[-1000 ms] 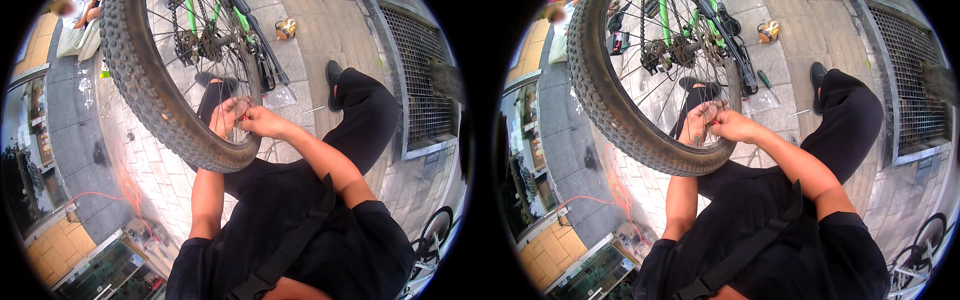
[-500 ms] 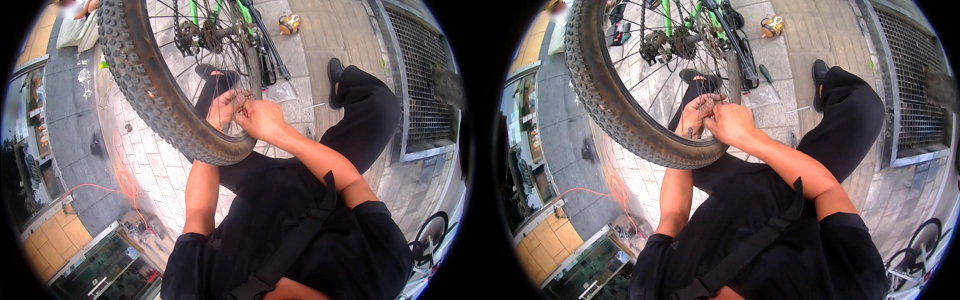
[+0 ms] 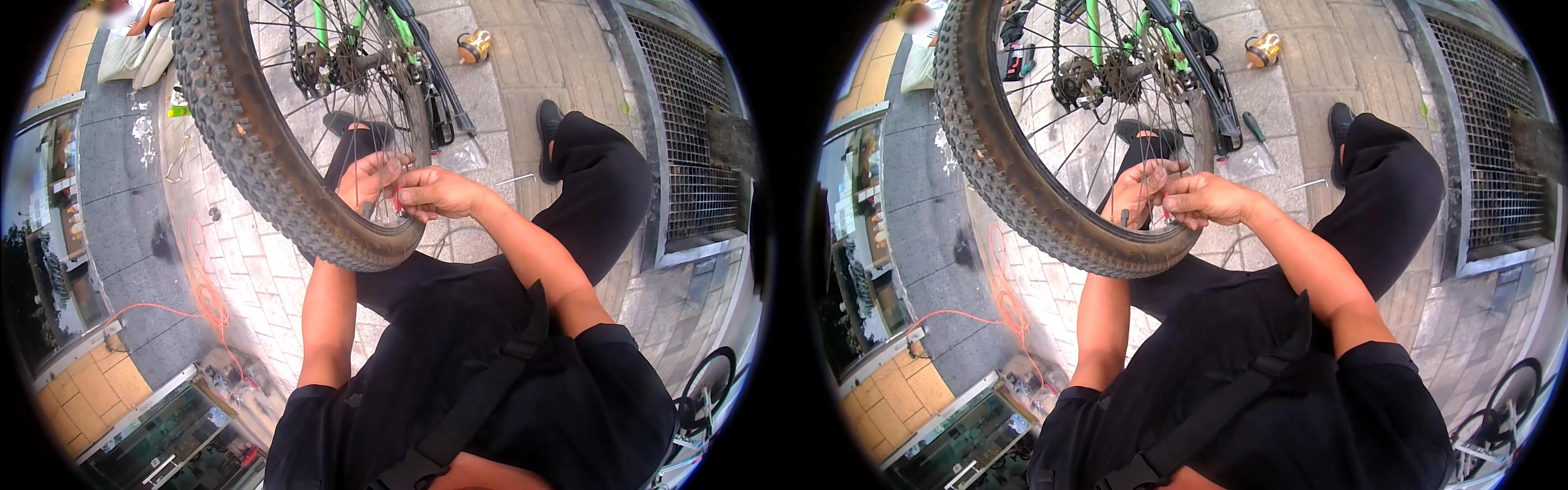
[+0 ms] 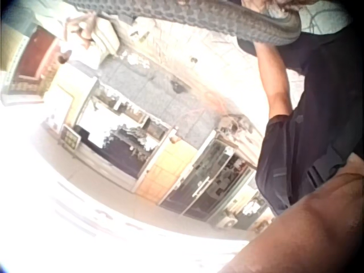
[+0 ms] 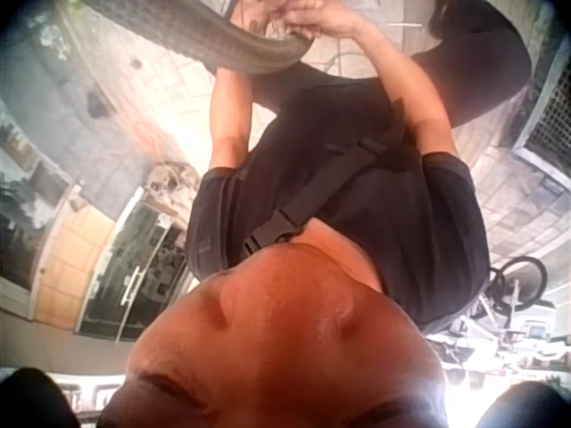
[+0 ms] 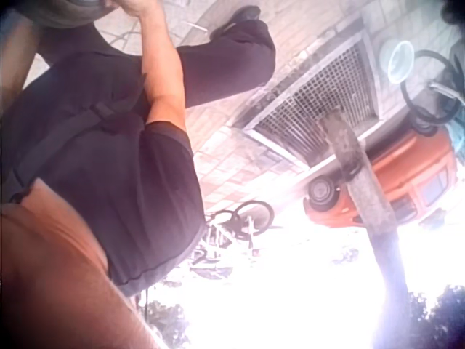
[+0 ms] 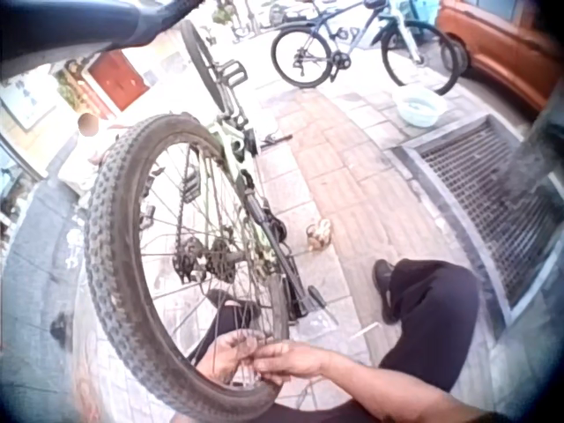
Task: The person repeatedly removes and reattaches the rear wheel of a green bicycle, using a red valve core tool to manipulate the tire valve. The wheel is lifted off the frame, adjusted, and placed back into the dropouts multiple times.
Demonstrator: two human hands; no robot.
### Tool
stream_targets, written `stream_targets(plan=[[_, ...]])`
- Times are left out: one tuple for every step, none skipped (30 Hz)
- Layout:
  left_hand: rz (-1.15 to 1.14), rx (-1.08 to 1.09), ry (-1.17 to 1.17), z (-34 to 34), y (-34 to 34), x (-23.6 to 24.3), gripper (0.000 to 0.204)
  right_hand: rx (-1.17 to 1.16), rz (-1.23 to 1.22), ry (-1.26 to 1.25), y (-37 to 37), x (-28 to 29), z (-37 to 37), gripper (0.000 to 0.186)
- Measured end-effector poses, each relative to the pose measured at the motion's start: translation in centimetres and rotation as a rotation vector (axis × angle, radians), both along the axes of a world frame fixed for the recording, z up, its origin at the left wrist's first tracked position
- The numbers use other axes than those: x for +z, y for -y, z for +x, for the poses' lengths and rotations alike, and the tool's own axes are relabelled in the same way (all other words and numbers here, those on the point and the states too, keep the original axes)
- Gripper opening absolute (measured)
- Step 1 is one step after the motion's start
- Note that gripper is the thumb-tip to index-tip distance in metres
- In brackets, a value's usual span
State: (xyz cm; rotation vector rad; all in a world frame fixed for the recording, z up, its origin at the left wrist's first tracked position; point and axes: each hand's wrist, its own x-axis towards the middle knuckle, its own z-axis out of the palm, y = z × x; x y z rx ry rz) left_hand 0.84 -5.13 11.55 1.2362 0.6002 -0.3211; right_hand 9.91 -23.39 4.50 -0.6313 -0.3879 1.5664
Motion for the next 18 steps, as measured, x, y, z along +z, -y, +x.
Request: stream_targets(plan=[[0.001,-0.006,-0.003,0.1,0.0,-0.1,0.046,-0.005,-0.04,0.094,-0.1,0.2,0.1,0.026],[0.013,0.002,-0.001,-0.1,-0.1,-0.5,0.046,-0.114,-0.118,0.232,-0.1,1.3,-0.4,0.028],[0.026,0.015,0.002,-0.3,-0.3,-1.1,0.045,-0.218,-0.192,0.372,-0.2,3.0,-1.1,0.03],[0.04,0.027,0.006,-0.7,-0.5,-1.7,0.044,-0.323,-0.265,0.512,-0.5,4.0,-1.7,0.032],[0.051,0.027,0.017,-0.6,-0.3,-1.7,0.044,-0.355,-0.382,0.695,-1.2,3.7,-2.1,0.036],[0.062,0.027,0.028,-0.5,-0.2,-1.7,0.043,-0.364,-0.415,0.764,-1.1,3.6,-2.3,0.036],[0.074,0.026,0.039,-0.4,0.0,-1.7,0.042,-0.374,-0.448,0.832,-1.0,3.5,-2.7,0.037],[0.058,0.052,0.029,-0.4,0.2,-1.8,0.041,-0.383,-0.479,0.904,-1.0,3.8,-2.6,0.037],[0.042,0.078,0.018,-0.5,0.4,-1.9,0.039,-0.319,-0.446,0.944,-0.4,4.3,-1.9,0.034],[0.025,0.102,0.007,-0.6,0.4,-2.1,0.038,-0.28,-0.403,0.911,0.1,4.3,-1.2,0.031],[-0.01,0.076,0.016,-0.5,0.2,-2.5,0.037,-0.238,-0.364,0.872,0.6,4.4,-0.5,0.028],[0.0,0.07,0.021,-0.5,0.0,-2.9,0.038,-0.196,-0.325,0.832,0.9,4.6,-0.1,0.025],[0.009,0.063,0.026,-0.6,-0.2,-3.3,0.039,-0.233,-0.298,0.927,1.2,5.0,-0.1,0.025],[0.019,0.055,0.032,-0.5,-0.2,-3.3,0.039,-0.261,-0.27,1.009,1.4,4.9,-0.1,0.025],[0.041,0.054,0.065,-0.4,0.0,-3.6,0.041,-0.289,-0.241,1.09,1.5,4.7,-0.1,0.025],[0.063,0.054,0.098,-0.4,0.2,-4.0,0.042,-0.316,-0.211,1.171,1.7,4.5,0.0,0.025],[0.086,0.052,0.131,-0.4,0.2,-4.3,0.044,-0.375,-0.185,1.172,1.8,4.5,0.1,0.025],[0.092,0.048,0.12,-0.5,0.1,-4.4,0.043,-0.434,-0.157,1.173,1.8,4.5,0.4,0.025]])
